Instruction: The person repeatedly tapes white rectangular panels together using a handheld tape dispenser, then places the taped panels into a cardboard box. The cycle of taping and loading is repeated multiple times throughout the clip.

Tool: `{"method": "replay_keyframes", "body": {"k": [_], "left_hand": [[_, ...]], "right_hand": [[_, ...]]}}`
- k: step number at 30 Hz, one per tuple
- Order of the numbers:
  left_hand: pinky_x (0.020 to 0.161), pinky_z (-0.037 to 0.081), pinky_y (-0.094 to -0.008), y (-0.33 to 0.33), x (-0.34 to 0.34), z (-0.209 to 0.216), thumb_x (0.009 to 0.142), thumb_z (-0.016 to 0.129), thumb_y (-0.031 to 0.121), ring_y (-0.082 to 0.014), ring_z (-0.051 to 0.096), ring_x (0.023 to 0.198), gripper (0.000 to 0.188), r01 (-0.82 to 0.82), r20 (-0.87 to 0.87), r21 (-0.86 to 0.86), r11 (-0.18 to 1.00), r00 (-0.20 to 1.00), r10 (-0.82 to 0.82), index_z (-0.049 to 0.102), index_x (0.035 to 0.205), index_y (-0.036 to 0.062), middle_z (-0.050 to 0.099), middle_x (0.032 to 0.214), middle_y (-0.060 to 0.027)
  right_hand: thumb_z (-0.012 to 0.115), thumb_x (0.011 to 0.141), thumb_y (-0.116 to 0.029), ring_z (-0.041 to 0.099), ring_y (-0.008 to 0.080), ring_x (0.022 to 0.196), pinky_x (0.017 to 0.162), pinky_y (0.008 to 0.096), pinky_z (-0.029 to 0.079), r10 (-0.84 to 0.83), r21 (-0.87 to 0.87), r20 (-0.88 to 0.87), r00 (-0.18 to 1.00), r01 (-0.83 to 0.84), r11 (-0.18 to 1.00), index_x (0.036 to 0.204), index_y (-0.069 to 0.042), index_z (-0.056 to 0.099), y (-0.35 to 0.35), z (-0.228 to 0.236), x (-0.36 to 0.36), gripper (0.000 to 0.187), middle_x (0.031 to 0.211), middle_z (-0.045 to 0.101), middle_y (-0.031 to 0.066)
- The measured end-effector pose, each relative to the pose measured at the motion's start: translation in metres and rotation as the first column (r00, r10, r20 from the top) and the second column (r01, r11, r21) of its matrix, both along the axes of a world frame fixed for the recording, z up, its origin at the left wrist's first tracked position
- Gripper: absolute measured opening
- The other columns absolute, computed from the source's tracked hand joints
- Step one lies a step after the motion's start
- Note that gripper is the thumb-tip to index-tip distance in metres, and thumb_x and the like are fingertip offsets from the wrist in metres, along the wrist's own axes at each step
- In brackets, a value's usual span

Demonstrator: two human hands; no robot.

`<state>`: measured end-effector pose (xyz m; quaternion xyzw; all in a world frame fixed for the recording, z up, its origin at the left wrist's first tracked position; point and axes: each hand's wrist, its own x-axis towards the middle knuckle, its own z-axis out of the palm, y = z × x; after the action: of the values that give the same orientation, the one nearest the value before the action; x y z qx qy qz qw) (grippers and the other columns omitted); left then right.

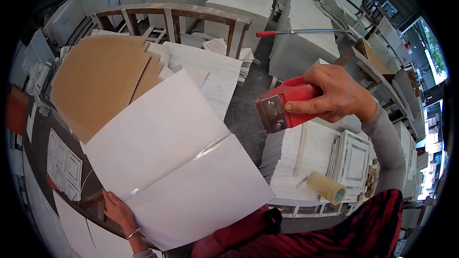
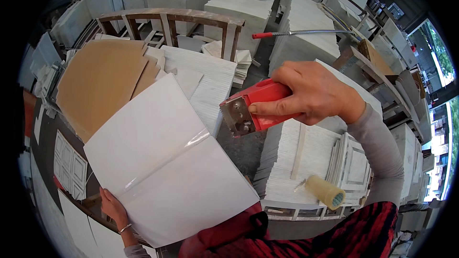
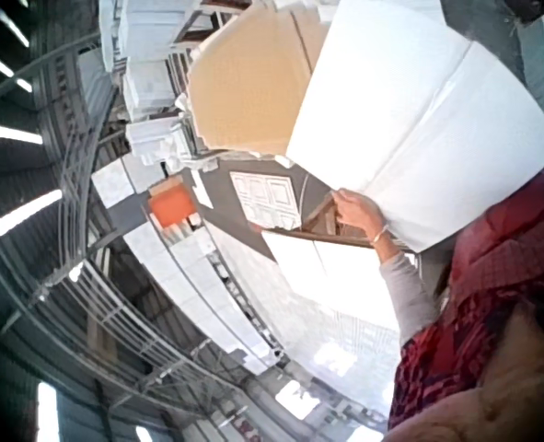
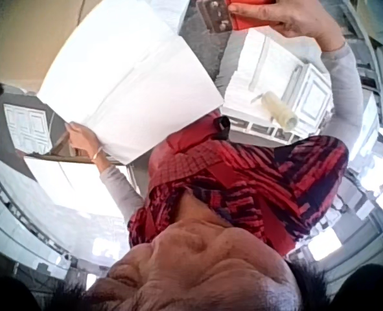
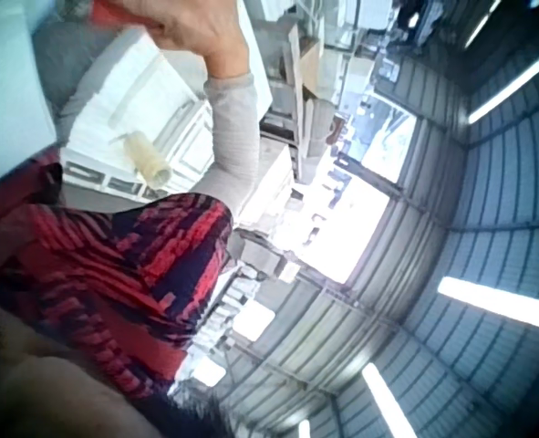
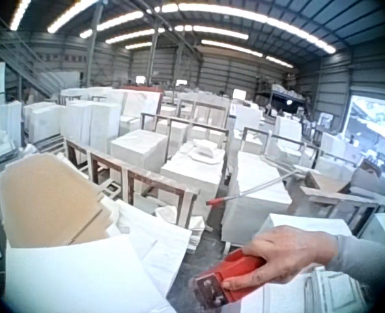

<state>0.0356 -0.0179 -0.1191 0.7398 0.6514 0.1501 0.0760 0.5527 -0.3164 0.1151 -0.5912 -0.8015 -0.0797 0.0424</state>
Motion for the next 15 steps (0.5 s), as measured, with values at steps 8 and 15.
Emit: {"method": "replay_keyframes", "body": {"k": [8, 15], "left_hand": [[0.099, 0.030, -0.0454, -0.003, 0.007, 0.011, 0.101, 0.030, 0.034, -0.0321, 0.057, 0.106, 0.048, 0.035, -0.080, 0.038, 0.999, 0.996, -0.032, 0.049, 0.133, 0.0033, 0.062, 0.117, -0.0164], [0.105, 0.024, -0.0522, -0.021, 0.037, 0.043, 0.097, 0.042, 0.023, -0.0306, 0.044, 0.124, 0.040, 0.151, -0.418, 0.224, 0.963, 0.907, -0.045, 0.048, 0.133, 0.0047, 0.044, 0.138, -0.0181]], "right_hand": [[0.075, 0.059, -0.008, 0.051, 0.0232, 0.081, 0.066, 0.0340, 0.047, -0.144, -0.314, -0.143, 0.979, 0.092, 0.945, 0.134, -0.042, 0.047, 0.002, -0.120, 0.021, 0.087, 0.089, 0.046, 0.0061], [0.073, 0.062, -0.007, 0.051, 0.0258, 0.085, 0.073, 0.0354, 0.047, -0.155, -0.286, -0.370, 0.916, 0.047, 0.957, 0.136, -0.043, 0.044, 0.012, -0.204, 0.003, 0.087, 0.092, 0.046, 0.0078]]}}
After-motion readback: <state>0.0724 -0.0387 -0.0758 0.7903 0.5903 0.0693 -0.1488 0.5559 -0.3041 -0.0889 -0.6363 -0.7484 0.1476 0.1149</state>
